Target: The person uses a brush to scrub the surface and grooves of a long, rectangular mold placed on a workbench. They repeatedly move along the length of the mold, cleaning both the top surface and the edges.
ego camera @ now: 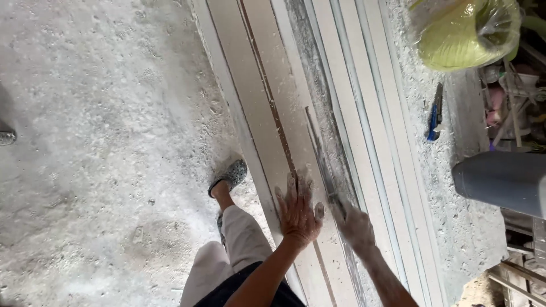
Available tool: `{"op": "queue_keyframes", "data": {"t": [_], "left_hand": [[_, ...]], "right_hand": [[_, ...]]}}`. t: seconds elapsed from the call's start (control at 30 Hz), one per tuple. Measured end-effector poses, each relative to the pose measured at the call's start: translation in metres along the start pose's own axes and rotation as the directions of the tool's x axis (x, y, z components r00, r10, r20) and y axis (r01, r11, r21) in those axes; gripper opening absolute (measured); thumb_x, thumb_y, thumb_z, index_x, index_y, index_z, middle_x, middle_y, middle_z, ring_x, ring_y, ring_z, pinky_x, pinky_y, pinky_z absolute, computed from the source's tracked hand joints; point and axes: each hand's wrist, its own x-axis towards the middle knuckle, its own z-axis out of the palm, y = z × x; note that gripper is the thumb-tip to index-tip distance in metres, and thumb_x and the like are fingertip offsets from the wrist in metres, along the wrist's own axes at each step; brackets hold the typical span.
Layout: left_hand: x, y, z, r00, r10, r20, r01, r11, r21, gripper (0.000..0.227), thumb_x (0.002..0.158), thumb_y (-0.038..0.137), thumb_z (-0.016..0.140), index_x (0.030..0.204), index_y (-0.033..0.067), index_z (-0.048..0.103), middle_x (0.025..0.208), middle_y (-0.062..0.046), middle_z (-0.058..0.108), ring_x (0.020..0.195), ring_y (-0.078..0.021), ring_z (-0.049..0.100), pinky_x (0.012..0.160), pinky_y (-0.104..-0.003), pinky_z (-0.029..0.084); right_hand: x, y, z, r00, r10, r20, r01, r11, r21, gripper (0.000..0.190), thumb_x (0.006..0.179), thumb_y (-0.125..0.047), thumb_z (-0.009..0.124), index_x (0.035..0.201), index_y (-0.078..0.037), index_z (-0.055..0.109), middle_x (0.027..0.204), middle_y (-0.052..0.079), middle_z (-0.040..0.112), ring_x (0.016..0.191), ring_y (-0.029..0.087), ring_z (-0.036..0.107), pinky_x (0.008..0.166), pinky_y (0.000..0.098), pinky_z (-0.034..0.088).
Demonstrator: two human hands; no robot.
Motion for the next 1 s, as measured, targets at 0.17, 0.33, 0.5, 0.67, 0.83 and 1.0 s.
{"op": "queue_keyframes", "data": {"t": [0.17,0.33,0.5,0.67,0.83,1.0], "left_hand": [[-0.001,0.002,-0.001,0.998,0.021,-0.065,-0.023,0.999,-0.028,0.072,0.103,0.048,0.024,0.166,0.0139,0.011,0.175,-0.012,0.003,0.161,-0.0317,0.000,0.125,-0.061,-0.011],[-0.005,-0.003,0.004,0.999,0.022,-0.049,-0.028,0.993,-0.119,0.070,0.107,0.048,0.023,0.168,0.0173,0.008,0.177,-0.010,0.001,0.164,-0.0294,0.002,0.128,-0.060,-0.009],[-0.001,-0.003,-0.008,0.983,0.059,-0.172,-0.093,0.976,-0.196,0.073,0.104,0.051,0.023,0.167,0.0197,0.004,0.176,-0.010,-0.001,0.163,-0.0294,0.001,0.127,-0.060,-0.010],[-0.007,-0.007,0.008,0.998,0.041,0.037,-0.040,0.998,-0.045,0.075,0.105,0.051,0.025,0.167,0.0142,0.001,0.175,-0.015,-0.003,0.161,-0.0332,-0.002,0.124,-0.063,-0.010],[-0.006,-0.003,0.004,1.000,0.023,0.017,-0.020,0.992,-0.127,0.074,0.106,0.052,0.026,0.167,0.0155,0.007,0.176,-0.014,-0.001,0.163,-0.0299,-0.001,0.125,-0.062,-0.010],[0.107,-0.064,-0.033,1.000,0.017,-0.022,-0.018,0.996,-0.083,0.076,0.107,0.055,0.029,0.167,0.0132,0.008,0.175,-0.016,-0.001,0.162,-0.0313,0.000,0.127,-0.062,-0.007]], "right_hand": [[0.176,-0.067,-0.030,0.990,0.042,0.134,-0.006,0.966,-0.258,0.041,0.109,-0.036,0.038,0.146,-0.025,0.051,0.077,0.016,0.068,0.035,0.011,0.048,0.024,0.0240,0.041],[0.183,-0.068,-0.041,1.000,-0.011,0.011,0.011,0.999,0.037,0.038,0.111,-0.035,0.047,0.145,-0.019,0.055,0.114,0.020,0.070,0.038,0.005,0.044,0.026,0.0192,0.038],[0.036,-0.006,-0.012,0.989,0.124,0.083,-0.120,0.991,-0.060,0.058,0.107,-0.038,0.052,0.162,-0.026,0.038,0.082,0.016,0.079,0.035,0.004,0.042,0.026,0.0187,0.039],[0.108,-0.080,-0.036,0.994,0.077,0.076,-0.081,0.995,0.051,0.044,0.104,-0.032,0.050,0.146,-0.019,0.052,0.087,0.010,0.074,0.037,0.003,0.047,0.024,0.0187,0.043],[0.180,-0.091,-0.050,0.997,0.029,0.068,-0.020,0.990,-0.139,0.045,0.109,-0.041,0.046,0.151,-0.027,0.048,0.103,0.017,0.074,0.034,0.007,0.036,0.024,0.0208,0.033],[0.040,-0.025,-0.011,0.972,0.197,0.130,-0.176,0.972,-0.154,0.065,0.106,-0.044,0.049,0.165,-0.022,0.034,0.081,0.019,0.080,0.034,0.008,0.043,0.027,0.0218,0.038]]}}
